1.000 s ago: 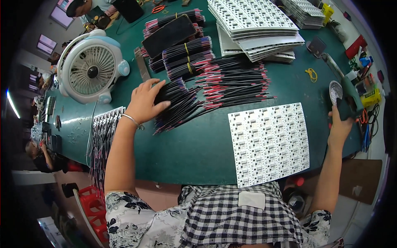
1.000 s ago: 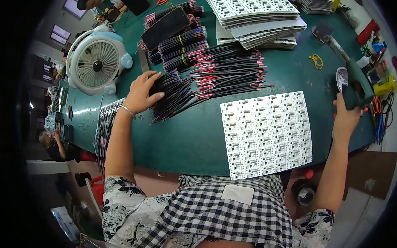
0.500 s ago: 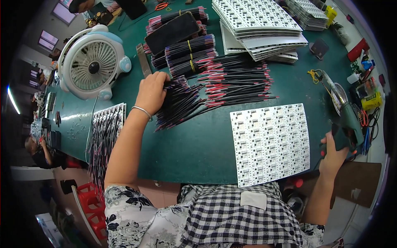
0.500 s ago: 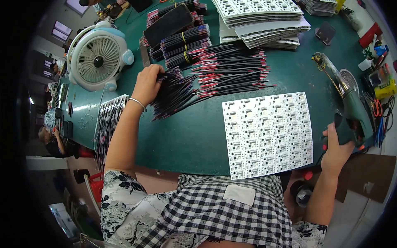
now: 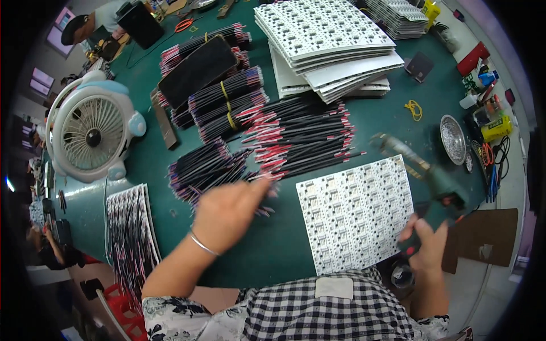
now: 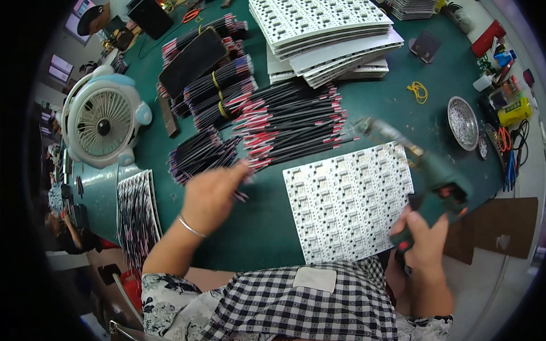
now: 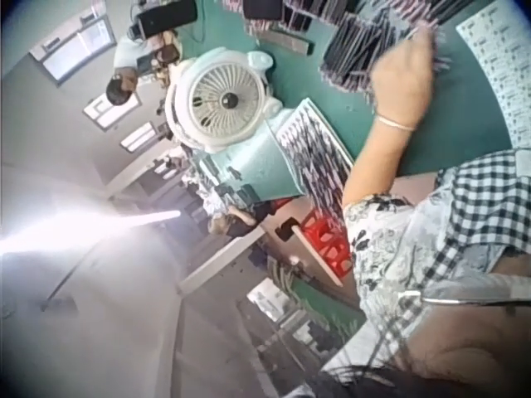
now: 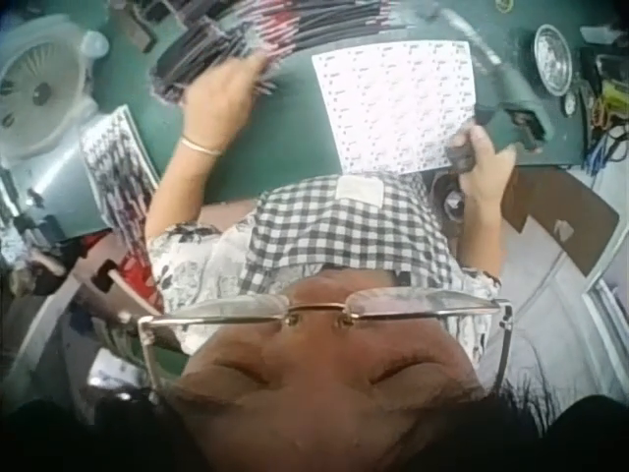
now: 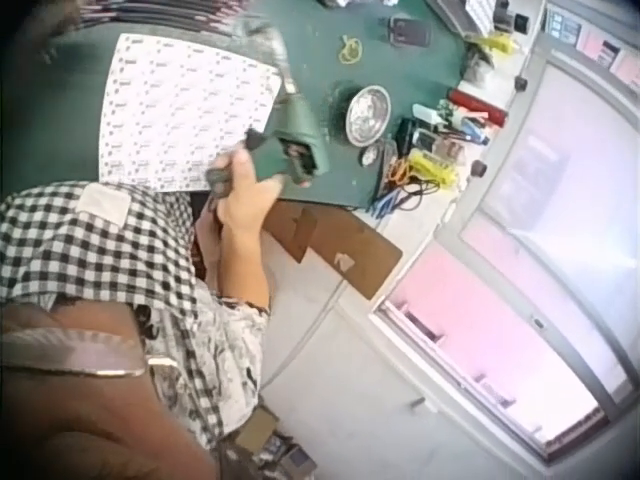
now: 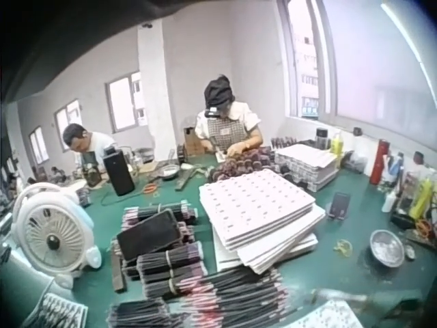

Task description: The person positions wires onto a circuit board panel and solders them into place using a soldering iron.

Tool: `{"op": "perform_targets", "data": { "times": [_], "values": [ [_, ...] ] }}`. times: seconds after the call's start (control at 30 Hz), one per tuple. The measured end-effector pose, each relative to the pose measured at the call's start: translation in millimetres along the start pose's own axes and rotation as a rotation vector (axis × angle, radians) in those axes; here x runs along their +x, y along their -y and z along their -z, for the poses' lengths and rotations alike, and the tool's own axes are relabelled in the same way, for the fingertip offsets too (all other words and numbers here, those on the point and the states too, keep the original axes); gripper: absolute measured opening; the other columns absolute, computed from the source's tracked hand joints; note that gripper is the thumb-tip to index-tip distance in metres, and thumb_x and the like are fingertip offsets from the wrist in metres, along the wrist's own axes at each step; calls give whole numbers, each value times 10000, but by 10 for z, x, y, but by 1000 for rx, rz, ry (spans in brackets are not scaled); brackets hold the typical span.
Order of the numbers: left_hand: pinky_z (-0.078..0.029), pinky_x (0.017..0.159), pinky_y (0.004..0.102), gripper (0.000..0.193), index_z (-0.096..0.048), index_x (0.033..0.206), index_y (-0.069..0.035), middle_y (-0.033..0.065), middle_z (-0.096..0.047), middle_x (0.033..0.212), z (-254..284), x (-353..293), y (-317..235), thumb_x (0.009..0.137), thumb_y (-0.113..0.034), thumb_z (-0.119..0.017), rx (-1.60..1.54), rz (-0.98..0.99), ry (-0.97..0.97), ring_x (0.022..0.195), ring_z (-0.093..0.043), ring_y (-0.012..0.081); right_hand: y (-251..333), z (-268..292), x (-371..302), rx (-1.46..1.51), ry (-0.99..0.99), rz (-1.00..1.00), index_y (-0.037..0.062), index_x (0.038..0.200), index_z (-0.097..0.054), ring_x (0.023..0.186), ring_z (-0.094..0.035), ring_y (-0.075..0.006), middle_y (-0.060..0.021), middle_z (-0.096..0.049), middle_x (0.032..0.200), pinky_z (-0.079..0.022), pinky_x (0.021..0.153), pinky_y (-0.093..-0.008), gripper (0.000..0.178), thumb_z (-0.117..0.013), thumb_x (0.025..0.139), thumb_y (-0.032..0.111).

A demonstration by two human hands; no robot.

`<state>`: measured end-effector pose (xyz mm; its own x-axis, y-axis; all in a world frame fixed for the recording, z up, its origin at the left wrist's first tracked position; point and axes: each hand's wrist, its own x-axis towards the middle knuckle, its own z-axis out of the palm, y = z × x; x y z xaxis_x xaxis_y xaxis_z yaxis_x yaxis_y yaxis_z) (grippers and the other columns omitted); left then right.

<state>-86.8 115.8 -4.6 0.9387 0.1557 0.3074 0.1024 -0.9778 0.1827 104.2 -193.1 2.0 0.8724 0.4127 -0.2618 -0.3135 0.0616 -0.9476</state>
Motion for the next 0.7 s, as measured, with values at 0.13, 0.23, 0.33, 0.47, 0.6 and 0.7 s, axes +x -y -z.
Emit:
{"op": "perform_targets", "data": {
  "times": [0.13, 0.23, 0.33, 0.47, 0.6, 0.7],
  "values": [
    [-440, 493, 316, 624, -563, 1217, -87, 19, -559, 678, -285, -19, -105, 605, -66, -684, -81, -7, 80, 564, -554, 193, -84, -142, -111, -39, 171, -170, -47, 1029, -455, 584, -611, -198, -130, -584, 757, -541, 542, -331, 289, -596, 806, 71],
    [-442, 515, 320, 593, -566, 1178, -79, 28, -572, 738, -365, 76, -55, 597, -70, -684, -83, -100, 24, 612, -567, 198, -66, -165, -141, -69, 246, -146, -15, 1114, -419, 606, -609, -234, -123, -576, 765, -541, 559, -382, 433, -669, 820, 180],
    [-459, 554, 323, 494, -586, 1088, -64, 52, -583, 828, -354, 259, -151, 602, -69, -673, -63, 15, 90, 688, -589, 211, -9, -163, -186, -105, 281, -92, -22, 1174, -388, 620, -614, -261, -138, -583, 790, -542, 582, -411, 498, -671, 826, 193],
    [-436, 510, 284, 210, -592, 958, -97, 21, -521, 817, -478, 213, -70, 752, -134, -587, -117, -21, 68, 656, -539, 153, -152, -165, -279, -145, 270, -131, -28, 1179, -383, 631, -621, -258, -160, -599, 788, -550, 612, -417, 513, -672, 826, 206],
    [-426, 499, 285, 149, -576, 892, -106, 23, -484, 773, -447, 231, -88, 747, -140, -592, -87, -68, 42, 631, -527, 150, -218, -110, -282, -139, 247, -316, -46, 1112, -448, 632, -625, -249, -158, -608, 796, -555, 638, -408, 437, -659, 830, 211],
    [-411, 484, 283, 136, -571, 859, -125, 22, -441, 736, -372, 234, -106, 730, -155, -602, -10, -81, 112, 600, -512, 148, -173, -93, -287, -131, 381, -257, -38, 1228, -433, 776, -630, -212, -139, -613, 896, -534, 709, -369, 439, -601, 862, 139]
  ]
}}
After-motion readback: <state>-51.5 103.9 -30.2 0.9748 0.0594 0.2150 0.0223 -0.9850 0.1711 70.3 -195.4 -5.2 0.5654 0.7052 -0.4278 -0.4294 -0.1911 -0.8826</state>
